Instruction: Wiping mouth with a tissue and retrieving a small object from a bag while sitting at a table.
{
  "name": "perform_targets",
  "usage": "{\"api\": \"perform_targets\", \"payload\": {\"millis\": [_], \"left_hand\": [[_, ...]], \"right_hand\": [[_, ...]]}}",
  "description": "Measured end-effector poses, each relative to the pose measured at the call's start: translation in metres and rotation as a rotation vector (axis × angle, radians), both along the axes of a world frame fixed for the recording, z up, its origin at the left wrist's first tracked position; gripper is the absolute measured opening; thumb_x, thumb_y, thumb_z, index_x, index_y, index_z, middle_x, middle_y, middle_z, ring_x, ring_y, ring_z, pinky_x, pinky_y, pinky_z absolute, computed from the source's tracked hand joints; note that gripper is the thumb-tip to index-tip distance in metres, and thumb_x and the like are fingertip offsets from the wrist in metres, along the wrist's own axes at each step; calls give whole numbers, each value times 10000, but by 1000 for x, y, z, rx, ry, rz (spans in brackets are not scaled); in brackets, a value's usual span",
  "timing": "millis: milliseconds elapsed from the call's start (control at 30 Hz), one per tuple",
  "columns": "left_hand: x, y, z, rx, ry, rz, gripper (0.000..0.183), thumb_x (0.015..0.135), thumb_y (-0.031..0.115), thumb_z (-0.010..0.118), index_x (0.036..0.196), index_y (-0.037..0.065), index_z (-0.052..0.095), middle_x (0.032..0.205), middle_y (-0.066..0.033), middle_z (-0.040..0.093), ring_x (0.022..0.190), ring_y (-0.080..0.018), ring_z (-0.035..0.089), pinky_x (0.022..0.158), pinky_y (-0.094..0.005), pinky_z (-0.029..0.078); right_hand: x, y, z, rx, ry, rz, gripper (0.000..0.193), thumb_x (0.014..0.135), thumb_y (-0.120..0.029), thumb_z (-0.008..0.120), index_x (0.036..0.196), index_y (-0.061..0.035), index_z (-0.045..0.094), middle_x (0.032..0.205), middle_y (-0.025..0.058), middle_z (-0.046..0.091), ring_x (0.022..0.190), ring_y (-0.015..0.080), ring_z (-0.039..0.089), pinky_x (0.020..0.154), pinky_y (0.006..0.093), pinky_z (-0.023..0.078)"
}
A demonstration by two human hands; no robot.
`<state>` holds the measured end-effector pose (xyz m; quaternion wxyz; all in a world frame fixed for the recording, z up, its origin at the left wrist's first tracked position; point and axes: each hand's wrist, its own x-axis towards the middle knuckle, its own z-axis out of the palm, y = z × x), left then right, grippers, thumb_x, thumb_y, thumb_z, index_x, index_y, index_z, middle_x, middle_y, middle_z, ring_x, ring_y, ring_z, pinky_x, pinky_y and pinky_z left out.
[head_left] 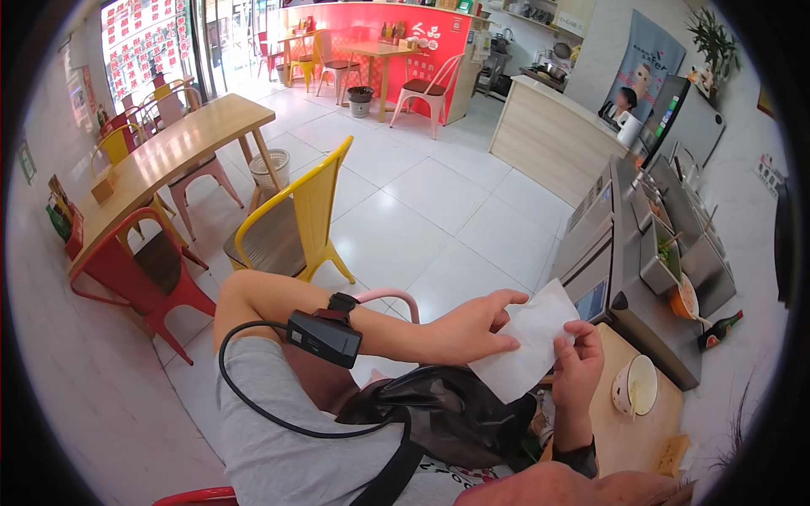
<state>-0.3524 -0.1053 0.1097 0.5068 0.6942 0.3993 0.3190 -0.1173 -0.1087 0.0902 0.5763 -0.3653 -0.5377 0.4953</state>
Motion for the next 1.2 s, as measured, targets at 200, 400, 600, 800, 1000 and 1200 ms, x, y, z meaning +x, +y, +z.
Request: {"api": "perform_targets", "payload": {"millis": [200,400,600,800,1000,1200], "left_hand": [[-10,7,-15,59,-146,124,711,880,72,641,1505,85,305,757,-31,461,688,-130,461,674,-284,434],[-13,14,-12,31,-9,15,665,894,73,628,1502,132,365,786,-65,510,723,-156,526,702,-302,464],[-10,24,-53,242,144,-39,456,870,136,670,1313,105,566,1068,-148,603,954,-284,624,813,-380,500],[-14,23,-50,18,373,-185,272,852,207,700,1029,39,577,1057,-152,593,944,-303,605,784,-389,477],[-17,30,-13,-418,148,-77,270,837,197,613,1036,27,546,986,-142,593,922,-238,593,773,-363,474],[-20,40,-35,-412,41,83,300,795,69,545,1081,-21,560,990,-183,639,915,-247,626,763,-357,495]], "right_hand": [[-2,30,-31,-282,92,75,381,871,9,667,1232,-15,549,1088,47,599,796,62,570,692,188,476],[-12,24,-54,-203,-148,378,565,837,-37,715,1358,12,502,1193,86,616,967,143,621,777,239,515],[4,24,-77,-402,-217,387,216,866,-75,716,1049,38,695,950,53,664,818,131,614,730,255,500],[7,23,-99,-218,-242,516,160,861,-75,713,983,28,703,1132,81,606,1027,165,560,874,292,442],[15,26,-119,-357,-133,521,140,880,-53,680,991,32,671,1196,104,586,1097,176,545,941,308,429],[17,44,-114,-472,30,378,165,939,-65,602,1062,33,650,1152,145,637,975,203,644,783,305,539]]}}
